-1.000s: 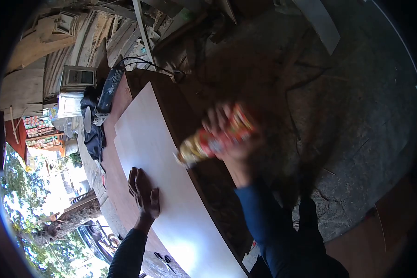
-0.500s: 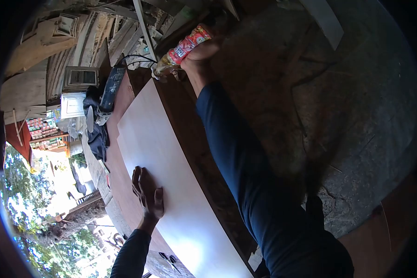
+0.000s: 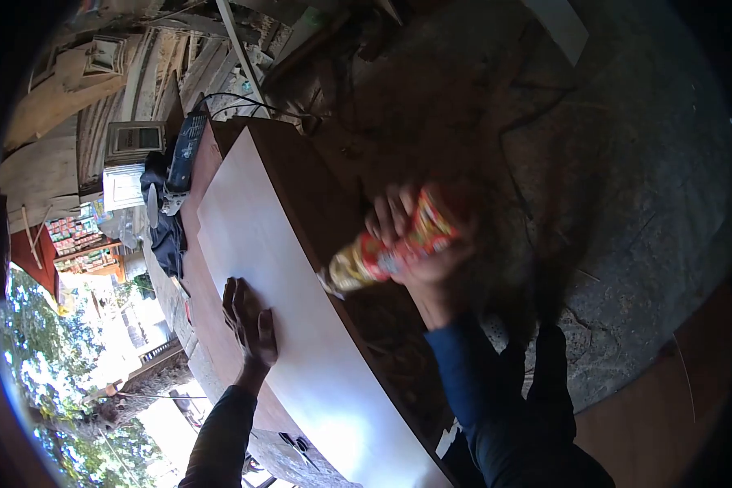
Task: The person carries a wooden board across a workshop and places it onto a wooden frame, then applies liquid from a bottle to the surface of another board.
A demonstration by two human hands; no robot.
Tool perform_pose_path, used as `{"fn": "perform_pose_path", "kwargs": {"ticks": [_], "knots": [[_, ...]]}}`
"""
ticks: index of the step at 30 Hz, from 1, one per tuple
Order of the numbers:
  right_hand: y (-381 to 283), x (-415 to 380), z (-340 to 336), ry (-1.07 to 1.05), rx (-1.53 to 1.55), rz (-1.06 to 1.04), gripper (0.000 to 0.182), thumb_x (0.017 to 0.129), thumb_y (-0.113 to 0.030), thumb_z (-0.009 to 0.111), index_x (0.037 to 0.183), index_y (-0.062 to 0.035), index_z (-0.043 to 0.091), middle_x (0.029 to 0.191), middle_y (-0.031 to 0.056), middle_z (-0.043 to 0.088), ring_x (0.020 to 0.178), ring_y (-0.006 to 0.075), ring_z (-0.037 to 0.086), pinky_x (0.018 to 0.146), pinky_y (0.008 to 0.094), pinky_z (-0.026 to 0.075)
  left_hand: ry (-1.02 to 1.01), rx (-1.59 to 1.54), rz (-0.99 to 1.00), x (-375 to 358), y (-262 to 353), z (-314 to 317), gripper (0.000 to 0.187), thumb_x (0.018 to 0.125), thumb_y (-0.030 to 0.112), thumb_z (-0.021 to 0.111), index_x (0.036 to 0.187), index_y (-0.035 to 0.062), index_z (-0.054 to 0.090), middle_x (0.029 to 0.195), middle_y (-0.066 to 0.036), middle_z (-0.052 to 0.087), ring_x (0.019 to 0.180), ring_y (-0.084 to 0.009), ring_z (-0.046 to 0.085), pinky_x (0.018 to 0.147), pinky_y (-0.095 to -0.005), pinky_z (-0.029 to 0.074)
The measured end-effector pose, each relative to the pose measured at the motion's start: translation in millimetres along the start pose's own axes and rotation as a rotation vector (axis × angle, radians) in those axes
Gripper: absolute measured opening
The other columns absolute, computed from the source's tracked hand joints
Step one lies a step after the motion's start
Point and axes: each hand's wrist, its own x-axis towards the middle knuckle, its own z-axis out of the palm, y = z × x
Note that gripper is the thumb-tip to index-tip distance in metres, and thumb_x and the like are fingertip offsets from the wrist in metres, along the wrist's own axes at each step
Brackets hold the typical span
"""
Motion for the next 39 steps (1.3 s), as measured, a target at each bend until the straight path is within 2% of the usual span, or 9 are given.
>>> {"fn": "perform_pose_path", "kwargs": {"ticks": [5,11,16,19,27,30,32,36,39], "knots": [[-21.5,-36.5,6.1,0.018,-0.005,0.054,0.056,0.092,-0.067,0.04,0.078,-0.0141,0.05,0.066,-0.0044,0.047,0.058,0.0115,0.047,0.063,0.0313,0.039,0.008,0.004,0.002,0.7,0.6,-0.2,0.076,0.102,0.056,0.037,0.151,-0.0017,0.036,0.155,-0.025,0.033,0.144,-0.0407,0.03,0.117,-0.0543,0.022],[29.3,60.4,-5.1,0.182,0.005,-0.099,0.055,0.089,-0.069,0.043,0.076,-0.0163,0.048,0.063,-0.0036,0.048,0.059,0.0115,0.046,0.063,0.033,0.038,0.013,-0.053,-0.032,-2.2,-4.5,5.9,0.08,0.098,0.062,0.038,0.151,0.0017,0.037,0.154,-0.024,0.033,0.145,-0.0415,0.028,0.116,-0.0569,0.019],[-19.7,-52.3,-0.3,-0.043,0.024,0.021,0.05,0.091,-0.066,0.05,0.077,-0.0176,0.048,0.064,-0.0049,0.049,0.06,0.0096,0.047,0.064,0.0294,0.041,0.014,-0.042,-0.038,-2.8,-4.0,5.5,0.079,0.099,0.061,0.039,0.151,0.0015,0.037,0.155,-0.023,0.034,0.144,-0.0412,0.029,0.116,-0.0568,0.02],[-37.7,-84.1,16.1,0.078,0.008,0.027,0.055,0.09,-0.066,0.042,0.077,-0.0128,0.049,0.065,-0.0003,0.048,0.058,0.0124,0.046,0.061,0.0302,0.039,0.028,-0.034,-0.037,-1.7,-3.2,6.5,0.078,0.099,0.06,0.039,0.151,0.0015,0.038,0.155,-0.023,0.034,0.144,-0.0411,0.03,0.116,-0.0564,0.02],[22.1,32.9,5.6,0.088,0.009,-0.119,0.047,0.087,-0.062,0.055,0.078,-0.0171,0.046,0.068,-0.005,0.045,0.061,0.0104,0.046,0.067,0.0295,0.037,0.038,-0.015,-0.005,-4.5,-1.9,5.0,0.068,0.102,0.048,0.045,0.151,0.0017,0.038,0.154,-0.023,0.036,0.141,-0.0398,0.034,0.115,-0.0524,0.027],[-12.8,-49.3,14.5,-0.035,0.026,-0.027,0.041,0.09,-0.056,0.057,0.077,-0.0182,0.048,0.067,-0.0041,0.05,0.06,0.0094,0.049,0.066,0.0289,0.041,0.044,-0.02,0.001,-4.3,-4.1,7.0,0.068,0.102,0.049,0.044,0.151,0.0022,0.038,0.153,-0.023,0.037,0.141,-0.0395,0.035,0.115,-0.0519,0.028],[-40.4,-99.4,26.6,0.063,-0.011,0.039,0.039,0.097,-0.051,0.054,0.079,-0.0166,0.053,0.067,-0.004,0.055,0.056,0.0093,0.052,0.062,0.0292,0.045,0.047,-0.015,0.005,-3.5,-3.9,7.1,0.068,0.102,0.049,0.045,0.151,0.0024,0.038,0.153,-0.023,0.038,0.141,-0.0391,0.035,0.115,-0.0517,0.028],[-36.1,-101.6,12.9,0.13,-0.081,-0.042,0.042,0.092,-0.056,0.06,0.083,-0.0151,0.054,0.068,-0.0046,0.053,0.058,0.0086,0.051,0.061,0.0285,0.043,0.048,-0.021,-0.002,-6.4,-5.7,7.8,0.07,0.101,0.051,0.044,0.151,0.0024,0.038,0.153,-0.023,0.037,0.141,-0.0393,0.034,0.115,-0.0521,0.027],[-2.7,-36.6,-18.8,0.03,0.049,-0.073,0.051,0.083,-0.064,0.062,0.082,-0.0154,0.049,0.071,-0.004,0.049,0.061,0.0111,0.048,0.067,0.0314,0.041,0.057,-0.054,-0.004,-6.5,-9.1,11.1,0.073,0.101,0.055,0.042,0.151,0.0023,0.038,0.154,-0.023,0.036,0.143,-0.0405,0.033,0.116,-0.0539,0.024]]}}
